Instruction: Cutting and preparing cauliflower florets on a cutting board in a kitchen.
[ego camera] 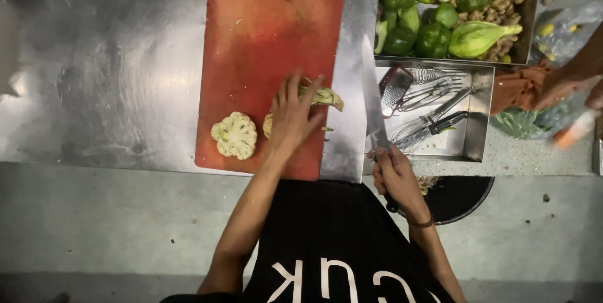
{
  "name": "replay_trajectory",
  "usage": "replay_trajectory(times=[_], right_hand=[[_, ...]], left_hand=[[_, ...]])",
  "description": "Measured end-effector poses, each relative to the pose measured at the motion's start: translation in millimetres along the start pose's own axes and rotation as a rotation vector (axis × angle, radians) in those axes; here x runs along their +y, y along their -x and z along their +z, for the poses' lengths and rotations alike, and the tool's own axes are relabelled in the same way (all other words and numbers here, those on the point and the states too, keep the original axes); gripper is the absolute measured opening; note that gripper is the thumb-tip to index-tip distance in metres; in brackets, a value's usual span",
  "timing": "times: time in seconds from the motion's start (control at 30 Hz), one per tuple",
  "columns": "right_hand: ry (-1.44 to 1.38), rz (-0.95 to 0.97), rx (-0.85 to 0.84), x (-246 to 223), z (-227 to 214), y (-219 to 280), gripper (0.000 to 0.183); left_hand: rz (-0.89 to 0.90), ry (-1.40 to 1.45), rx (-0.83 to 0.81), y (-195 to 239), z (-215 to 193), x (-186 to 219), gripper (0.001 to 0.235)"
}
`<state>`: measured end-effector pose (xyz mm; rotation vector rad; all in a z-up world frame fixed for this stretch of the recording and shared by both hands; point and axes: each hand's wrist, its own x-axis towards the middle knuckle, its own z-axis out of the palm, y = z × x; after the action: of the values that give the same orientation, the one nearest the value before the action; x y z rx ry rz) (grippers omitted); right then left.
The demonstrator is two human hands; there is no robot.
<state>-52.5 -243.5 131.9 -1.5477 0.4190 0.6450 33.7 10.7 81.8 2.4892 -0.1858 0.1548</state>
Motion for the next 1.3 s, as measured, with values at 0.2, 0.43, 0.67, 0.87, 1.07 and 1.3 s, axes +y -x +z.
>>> replay_trajectory(times=[0.2,0.43,0.67,0.87,1.07,1.3], right_hand=[[0.255,-0.1,0.258,43.2,-29.6,37.6,0.032],[0.485,0.051,0.472,155.5,-55.6,72.1,0.031],[0.53,-0.337,0.48,228.0,-63.0,93.5,0.043],[0.449,-0.399,0.537,203.7,-60.0,102.1,0.042],[0.436,0.055,0.59,146.0,-61.6,109.9,0.029],[0.528,-0.216,0.543,127.1,-78.6,76.5,0.028]], left_hand=[[-0.095,0.169,-0.226,-6.0,-9.2,-4.8,0.046],[0.157,0.61,-0.581,20.3,-26.2,110.3,0.055],[0.499,0.528,-1.054,68.3,76.8,239.0,0.061],[0.684,0.5,-0.77,73.9,71.6,207.3,0.075],[0.196,-0.049,-0.476,36.7,-1.4,83.0,0.051],[-0.062,-0.321,-0.137,65.3,9.9,-22.8,0.08]])
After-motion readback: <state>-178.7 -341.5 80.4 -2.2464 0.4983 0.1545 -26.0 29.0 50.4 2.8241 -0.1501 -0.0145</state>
